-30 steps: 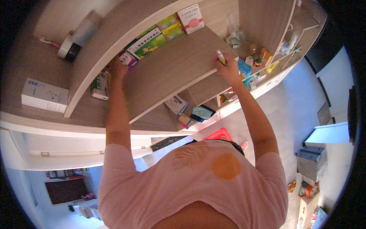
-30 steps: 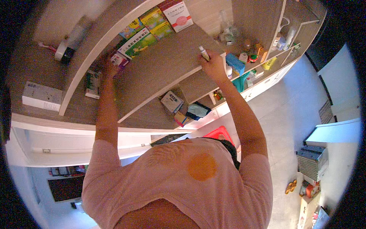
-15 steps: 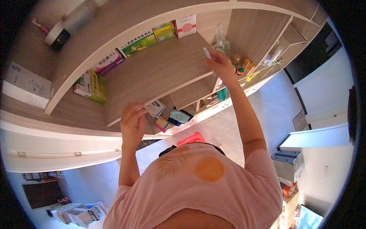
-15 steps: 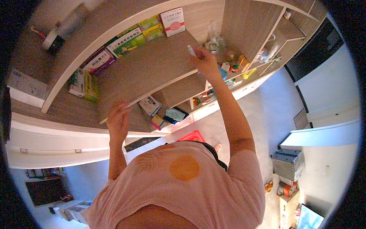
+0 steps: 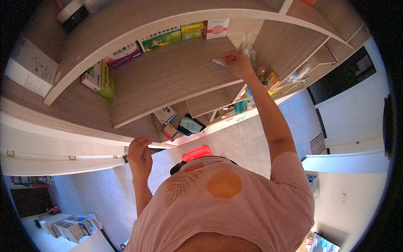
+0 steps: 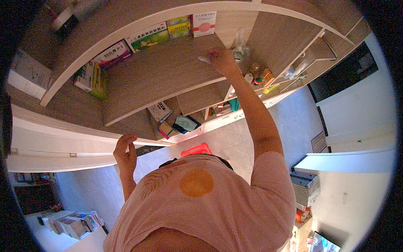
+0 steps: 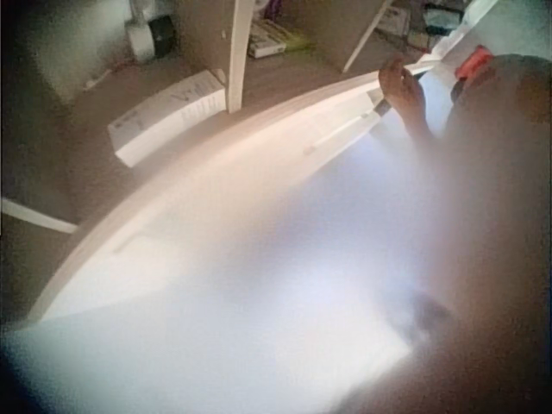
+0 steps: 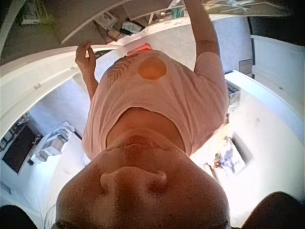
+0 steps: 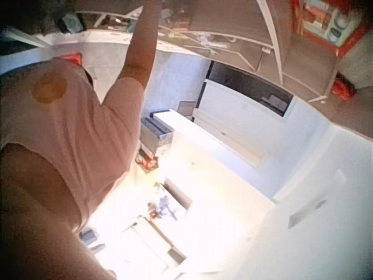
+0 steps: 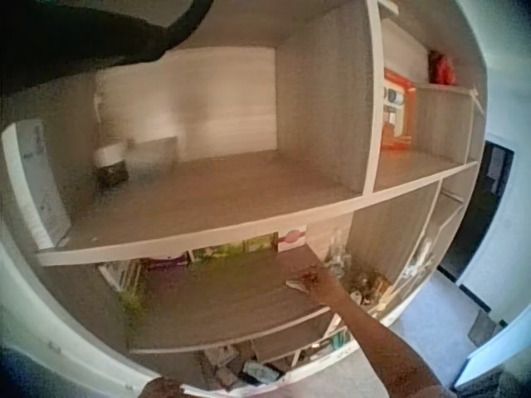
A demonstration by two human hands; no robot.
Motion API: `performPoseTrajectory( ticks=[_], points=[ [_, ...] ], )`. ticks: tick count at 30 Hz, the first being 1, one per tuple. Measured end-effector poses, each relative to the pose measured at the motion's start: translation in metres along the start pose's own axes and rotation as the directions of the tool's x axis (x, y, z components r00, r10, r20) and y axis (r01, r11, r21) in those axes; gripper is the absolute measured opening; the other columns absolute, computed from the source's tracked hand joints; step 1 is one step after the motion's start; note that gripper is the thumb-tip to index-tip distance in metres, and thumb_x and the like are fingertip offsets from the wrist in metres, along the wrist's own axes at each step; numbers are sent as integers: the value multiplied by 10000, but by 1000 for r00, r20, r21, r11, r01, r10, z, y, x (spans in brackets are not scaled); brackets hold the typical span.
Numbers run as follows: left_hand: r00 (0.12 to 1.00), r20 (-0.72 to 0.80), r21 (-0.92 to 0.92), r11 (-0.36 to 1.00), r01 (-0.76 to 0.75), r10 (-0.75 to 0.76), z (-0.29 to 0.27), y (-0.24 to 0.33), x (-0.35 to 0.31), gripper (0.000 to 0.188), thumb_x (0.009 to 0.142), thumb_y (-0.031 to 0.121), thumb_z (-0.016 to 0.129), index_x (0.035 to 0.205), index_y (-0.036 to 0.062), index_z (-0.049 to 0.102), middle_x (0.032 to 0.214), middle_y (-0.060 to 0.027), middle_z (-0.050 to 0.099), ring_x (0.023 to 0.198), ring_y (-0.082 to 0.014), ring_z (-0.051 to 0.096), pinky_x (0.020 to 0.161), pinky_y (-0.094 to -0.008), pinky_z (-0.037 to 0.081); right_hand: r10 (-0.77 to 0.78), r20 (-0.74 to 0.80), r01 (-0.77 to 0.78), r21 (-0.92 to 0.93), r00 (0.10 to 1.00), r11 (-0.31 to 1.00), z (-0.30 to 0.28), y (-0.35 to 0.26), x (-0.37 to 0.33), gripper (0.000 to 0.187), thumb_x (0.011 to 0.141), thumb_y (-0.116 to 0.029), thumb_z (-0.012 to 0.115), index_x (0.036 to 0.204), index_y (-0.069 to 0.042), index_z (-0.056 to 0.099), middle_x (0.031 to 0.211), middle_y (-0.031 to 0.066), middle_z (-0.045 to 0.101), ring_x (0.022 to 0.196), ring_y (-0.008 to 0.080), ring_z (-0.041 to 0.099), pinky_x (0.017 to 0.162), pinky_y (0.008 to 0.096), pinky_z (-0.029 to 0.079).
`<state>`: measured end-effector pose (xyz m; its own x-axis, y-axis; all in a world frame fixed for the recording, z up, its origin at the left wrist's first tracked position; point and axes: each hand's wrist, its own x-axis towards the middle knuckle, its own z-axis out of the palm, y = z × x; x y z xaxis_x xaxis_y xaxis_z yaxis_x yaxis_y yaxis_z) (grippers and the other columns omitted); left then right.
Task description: The person stands on a red stool to reach the upper shelves of a wooden cabinet. They pick up various medicine boxes, inspect them, and rearrange them on the shelves to organize the storage space.
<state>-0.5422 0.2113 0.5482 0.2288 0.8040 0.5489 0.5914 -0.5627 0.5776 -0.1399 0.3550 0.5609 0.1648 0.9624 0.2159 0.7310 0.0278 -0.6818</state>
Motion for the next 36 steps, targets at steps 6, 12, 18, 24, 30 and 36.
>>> performPoseTrajectory(
  ticks=[6,12,18,24,30,36],
  points=[
    [904,-339,22,959,284,-260,-11,-15,-14,162,783,-61,494,906,2,577,946,-121,608,931,-258,563,833,-351,433,-432,-103,353,-425,896,833,11,5,-12,250,742,-95,596,987,-50,608,874,171,606,763,298,604,688,348,485],
    [711,-615,-9,905,426,-341,-34,-54,-21,501,760,95,673,1172,18,400,1175,-130,447,1072,-240,469,897,-384,407,-208,38,208,-330,977,921,2,-11,-18,341,742,-207,580,1029,-22,583,997,211,573,912,367,548,829,415,438],
    [714,-485,-69,836,545,-505,-29,-69,-18,825,700,171,742,1332,45,225,1330,-177,310,1217,-301,342,978,-468,310,-175,-81,142,-306,981,941,4,-16,-17,321,768,-203,563,1027,-13,571,988,206,578,920,371,552,812,415,447],
    [743,-471,-39,853,521,-476,-14,-89,-13,879,687,198,753,1354,63,196,1375,-182,230,1235,-328,307,986,-490,282,-140,-125,106,-251,982,962,8,-3,-11,293,753,-199,566,979,-13,575,931,211,587,876,378,563,776,427,457],
    [730,-528,1,859,511,-434,-8,-94,-18,743,731,137,706,1316,39,260,1330,-163,279,1204,-312,325,942,-445,325,-151,-49,132,-270,987,954,6,-18,-14,272,767,-219,530,939,-15,579,936,240,567,875,406,542,757,450,444],
    [625,-709,-18,894,448,-327,-3,-94,-41,391,766,71,645,1111,-18,485,1058,-144,524,980,-244,512,827,-336,421,-383,-85,307,-452,920,837,5,2,-7,254,789,-208,545,927,1,588,873,217,562,862,405,527,802,464,426]
  ],
)
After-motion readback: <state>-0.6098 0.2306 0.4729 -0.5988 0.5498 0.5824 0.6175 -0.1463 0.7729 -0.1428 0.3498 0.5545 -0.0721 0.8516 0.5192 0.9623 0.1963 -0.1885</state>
